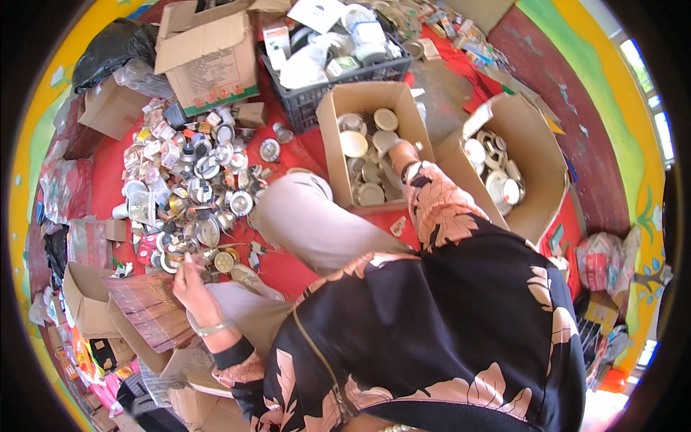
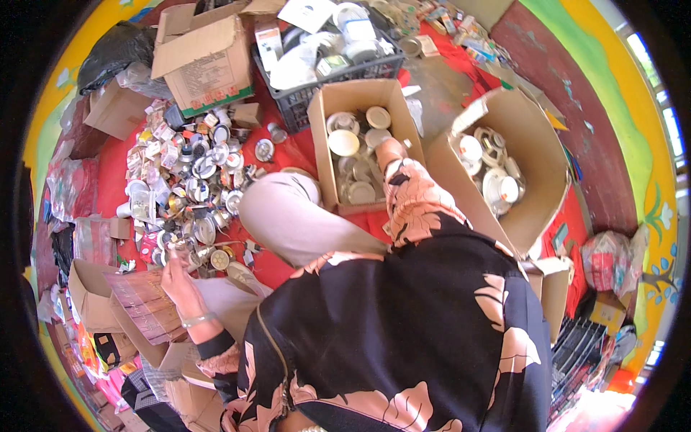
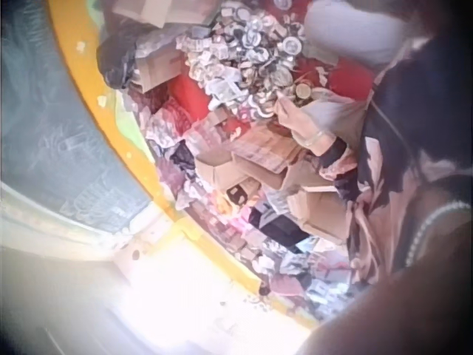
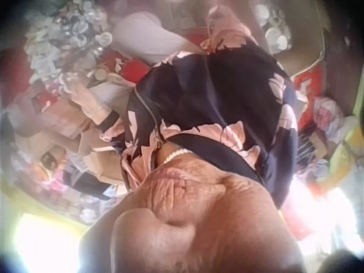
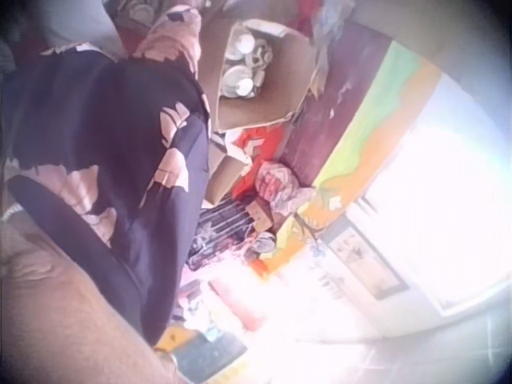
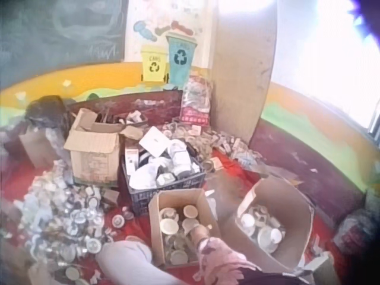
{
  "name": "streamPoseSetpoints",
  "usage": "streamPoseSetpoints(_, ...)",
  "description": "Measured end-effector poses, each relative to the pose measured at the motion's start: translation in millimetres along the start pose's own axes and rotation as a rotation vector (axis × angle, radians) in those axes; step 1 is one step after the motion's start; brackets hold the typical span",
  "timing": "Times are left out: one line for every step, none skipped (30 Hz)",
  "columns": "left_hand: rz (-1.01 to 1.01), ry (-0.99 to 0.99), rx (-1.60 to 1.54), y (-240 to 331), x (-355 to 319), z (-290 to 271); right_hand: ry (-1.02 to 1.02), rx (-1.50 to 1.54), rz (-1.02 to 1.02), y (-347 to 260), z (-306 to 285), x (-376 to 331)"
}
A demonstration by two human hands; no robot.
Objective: The person picks up and wipes several small circular parts with a cloth while sitting among various packaging materials and scattered items on the floor, then places the cleaned parts into a nearby box.
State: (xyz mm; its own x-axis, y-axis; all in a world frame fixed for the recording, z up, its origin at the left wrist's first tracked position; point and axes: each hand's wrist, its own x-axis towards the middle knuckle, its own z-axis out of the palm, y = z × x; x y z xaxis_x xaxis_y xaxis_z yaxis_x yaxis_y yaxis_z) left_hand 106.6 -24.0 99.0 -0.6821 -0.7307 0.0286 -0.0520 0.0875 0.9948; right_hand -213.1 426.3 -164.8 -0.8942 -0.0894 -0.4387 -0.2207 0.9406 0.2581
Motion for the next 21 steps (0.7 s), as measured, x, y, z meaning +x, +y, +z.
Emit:
streamPoseSetpoints(0.002,0.002,0.033,-1,1,1,-0.015,0.050,0.026,-2,2,6)
streamPoseSetpoints(0.007,-0.001,0.053,0,3,6,-0.031,0.100,0.058,-1,7,16)
streamPoseSetpoints(0.007,-0.016,0.073,1,5,11,-0.030,0.155,0.085,2,10,25)
streamPoseSetpoints(0.006,-0.032,0.095,4,7,17,-0.033,0.209,0.110,4,13,33)
streamPoseSetpoints(0.000,-0.033,0.120,8,5,18,-0.019,0.265,0.119,1,16,50)
streamPoseSetpoints(-0.003,-0.056,0.097,12,7,25,0.003,0.329,0.138,9,16,62)
streamPoseSetpoints(0.002,-0.085,0.131,12,9,31,0.032,0.395,0.152,19,17,73)
streamPoseSetpoints(0.012,-0.094,0.179,14,10,32,0.055,0.469,0.129,16,5,80)
streamPoseSetpoints(0.022,-0.109,0.224,15,11,35,0.008,0.402,0.118,20,3,74)
streamPoseSetpoints(0.070,-0.107,0.285,17,6,30,-0.056,0.316,0.051,6,-13,57)
streamPoseSetpoints(0.095,-0.118,0.276,16,2,21,-0.123,0.236,-0.011,-4,-33,35)
streamPoseSetpoints(0.109,-0.139,0.298,17,-2,14,-0.179,0.158,-0.069,-6,-56,10)
streamPoseSetpoints(0.129,-0.167,0.316,20,-5,12,-0.208,0.094,-0.136,-1,-84,-15)
streamPoseSetpoints(0.202,-0.132,0.242,27,-7,17,-0.212,0.042,-0.196,10,-112,-38)
streamPoseSetpoints(0.265,-0.099,0.173,39,-11,25,-0.177,-0.002,-0.284,20,-136,-61)
streamPoseSetpoints(0.328,-0.063,0.104,50,-15,26,-0.061,-0.025,-0.400,30,-160,-76)
streamPoseSetpoints(0.282,-0.074,0.064,60,-17,22,0.063,-0.058,-0.500,45,-181,-94)
streamPoseSetpoints(0.460,-0.097,0.107,77,-18,15,0.141,-0.165,-0.577,57,-200,-103)
streamPoseSetpoints(0.636,-0.094,0.181,99,-24,0,0.184,0.103,-0.499,49,-243,-144)
streamPoseSetpoints(0.740,-0.066,0.145,119,-31,-7,0.224,0.370,-0.392,49,-278,-179)
streamPoseSetpoints(0.849,-0.060,0.079,141,-35,-9,0.531,0.211,-0.607,87,-274,-166)
